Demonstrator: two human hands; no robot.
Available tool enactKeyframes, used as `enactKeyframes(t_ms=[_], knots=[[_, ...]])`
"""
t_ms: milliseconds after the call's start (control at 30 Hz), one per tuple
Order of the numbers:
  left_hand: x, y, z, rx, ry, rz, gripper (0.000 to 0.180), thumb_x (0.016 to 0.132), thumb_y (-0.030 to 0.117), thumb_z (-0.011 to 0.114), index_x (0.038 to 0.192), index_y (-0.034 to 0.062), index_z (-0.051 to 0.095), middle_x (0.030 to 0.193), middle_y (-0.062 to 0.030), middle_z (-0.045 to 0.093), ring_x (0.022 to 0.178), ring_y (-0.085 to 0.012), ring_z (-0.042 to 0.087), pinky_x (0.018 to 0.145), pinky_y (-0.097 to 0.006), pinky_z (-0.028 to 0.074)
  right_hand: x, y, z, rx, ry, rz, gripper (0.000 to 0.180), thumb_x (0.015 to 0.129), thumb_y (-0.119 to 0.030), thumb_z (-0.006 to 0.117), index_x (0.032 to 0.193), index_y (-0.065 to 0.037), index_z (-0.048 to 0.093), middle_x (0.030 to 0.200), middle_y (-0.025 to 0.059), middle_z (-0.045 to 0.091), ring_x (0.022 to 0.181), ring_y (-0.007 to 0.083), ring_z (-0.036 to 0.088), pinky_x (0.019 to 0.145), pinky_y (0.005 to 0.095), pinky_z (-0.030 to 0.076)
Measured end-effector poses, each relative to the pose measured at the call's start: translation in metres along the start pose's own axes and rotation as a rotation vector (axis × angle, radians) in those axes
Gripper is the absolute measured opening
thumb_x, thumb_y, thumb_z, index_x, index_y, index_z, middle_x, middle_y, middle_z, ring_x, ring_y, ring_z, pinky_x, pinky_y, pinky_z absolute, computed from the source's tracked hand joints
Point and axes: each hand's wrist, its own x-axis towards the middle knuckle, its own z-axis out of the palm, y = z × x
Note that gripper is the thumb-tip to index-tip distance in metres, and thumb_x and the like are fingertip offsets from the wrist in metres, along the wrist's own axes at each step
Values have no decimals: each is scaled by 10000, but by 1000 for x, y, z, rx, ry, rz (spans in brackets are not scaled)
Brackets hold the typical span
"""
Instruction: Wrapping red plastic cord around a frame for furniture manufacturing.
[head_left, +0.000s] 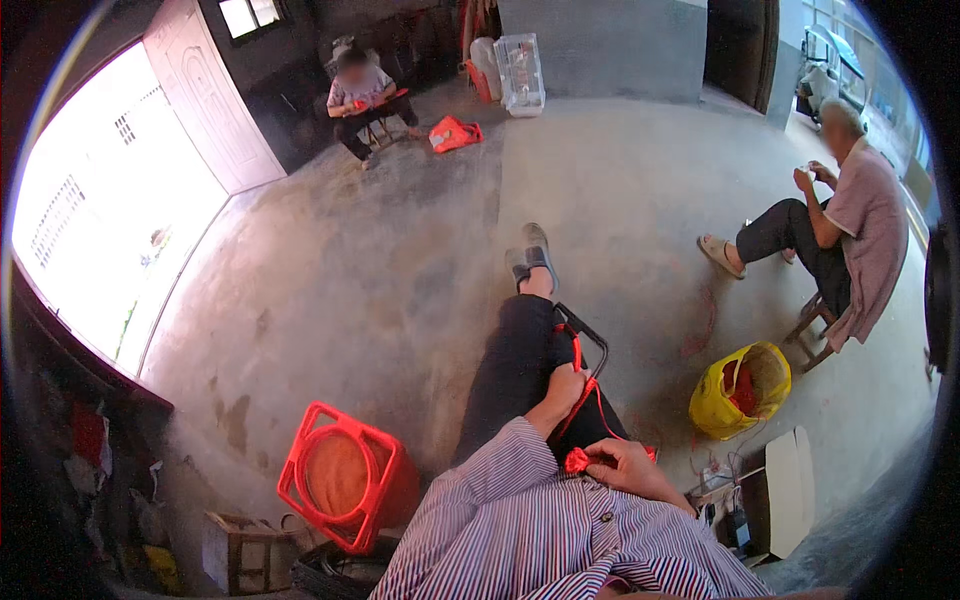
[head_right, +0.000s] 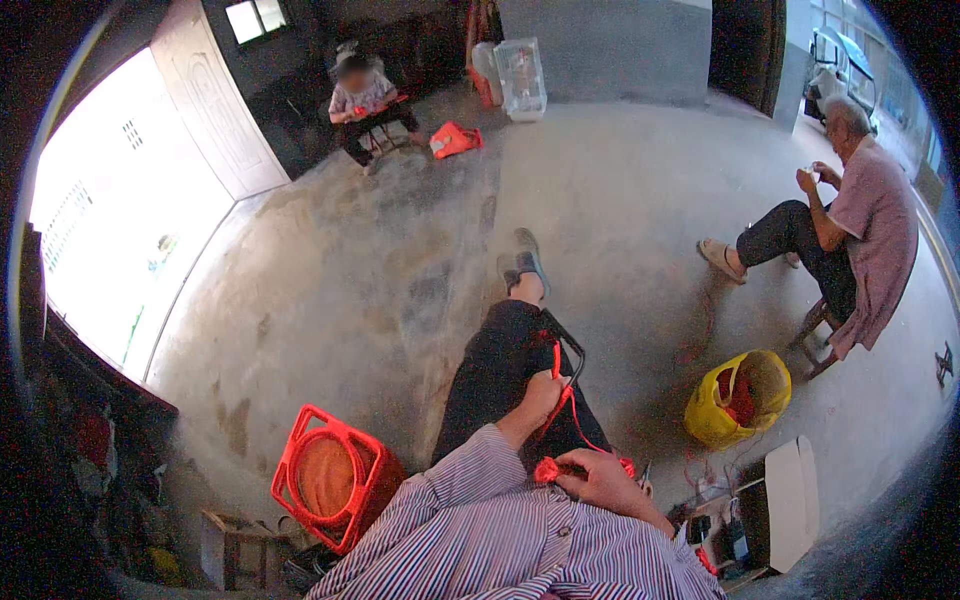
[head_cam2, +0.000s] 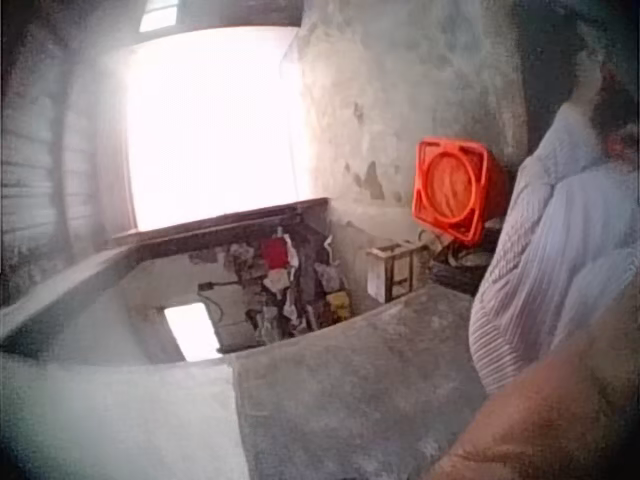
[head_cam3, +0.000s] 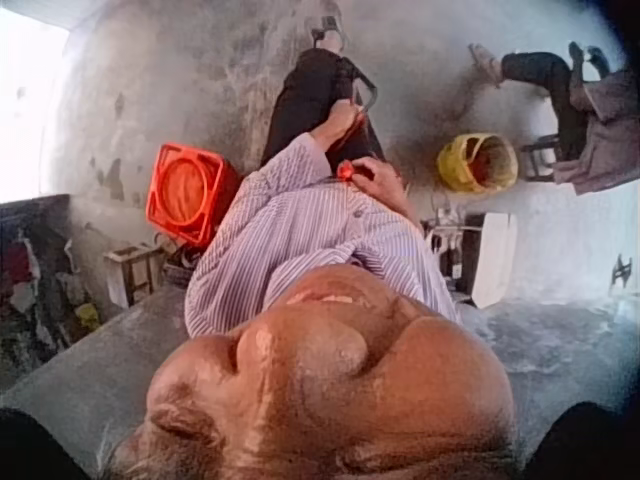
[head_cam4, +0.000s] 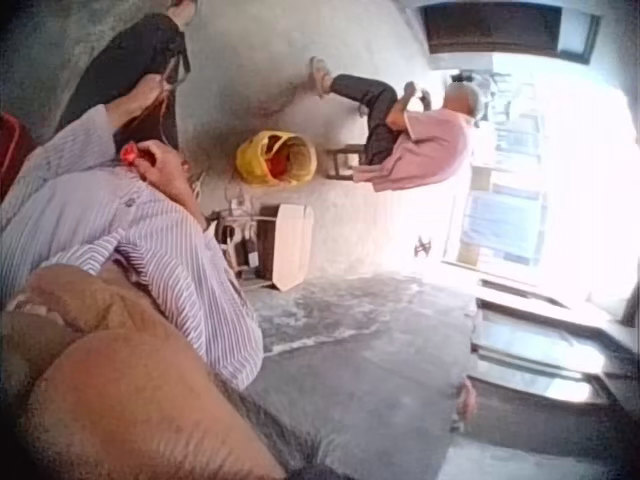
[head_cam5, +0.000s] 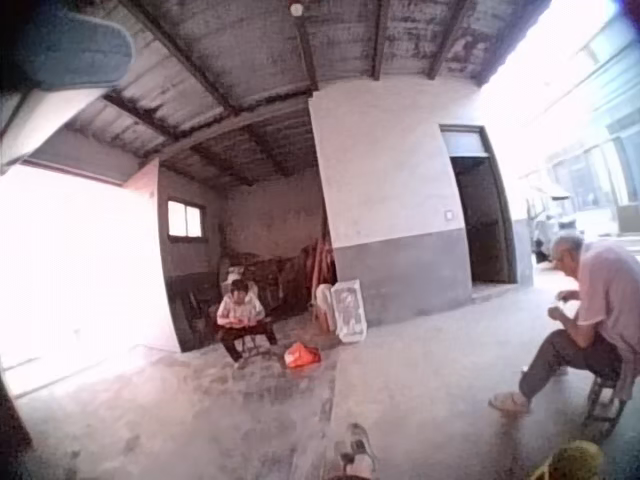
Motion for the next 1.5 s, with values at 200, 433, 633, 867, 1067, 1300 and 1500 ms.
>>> enactKeyframes(t_ms=[200,433,633,867,1067,1300,1500], knots=[[-14,11,9,-8,-18,-53,219,841,218,601,821,0,614,743,-150,623,721,-262,605,659,-403,446,-2,-8,-5,137,20,202,321,832,-191,664,1091,-7,621,957,132,671,879,197,657,767,301,502],[-39,47,-55,223,179,343,305,780,46,655,1071,4,571,964,-137,577,779,-221,597,738,-352,494,17,-2,-62,970,501,120,266,899,-224,600,1078,-29,573,810,31,594,667,123,566,602,262,468],[-70,67,-58,562,-17,749,515,682,38,690,1174,24,537,1269,-192,460,1039,-321,539,839,-372,492,-8,-12,-136,1279,676,-250,363,959,-286,498,1180,2,479,735,-12,441,550,72,414,537,226,360],[-70,69,-54,599,-124,821,254,676,66,714,914,64,626,1231,-187,485,1044,-324,539,831,-377,490,-23,-38,-170,1238,546,-511,361,970,-272,467,1188,16,467,727,-26,410,537,59,372,555,250,358],[-39,97,-68,-264,-236,-4,197,962,184,436,839,72,541,588,19,487,487,-62,414,437,-208,302,15,-29,-105,175,97,-66,254,692,-5,665,946,-15,643,856,79,611,738,194,605,626,306,467],[-6,88,-70,-364,-166,-248,383,988,390,437,807,72,549,522,38,403,401,-54,326,370,-220,230,90,53,-46,-529,102,16,295,761,-68,657,1055,-76,639,938,109,609,805,290,608,714,380,505],[-20,107,-66,-234,-169,-15,388,983,354,441,804,33,567,508,31,411,391,-57,325,366,-219,227,109,64,-78,-85,644,34,256,844,-144,668,1072,-40,614,920,102,655,752,181,628,671,314,516]])
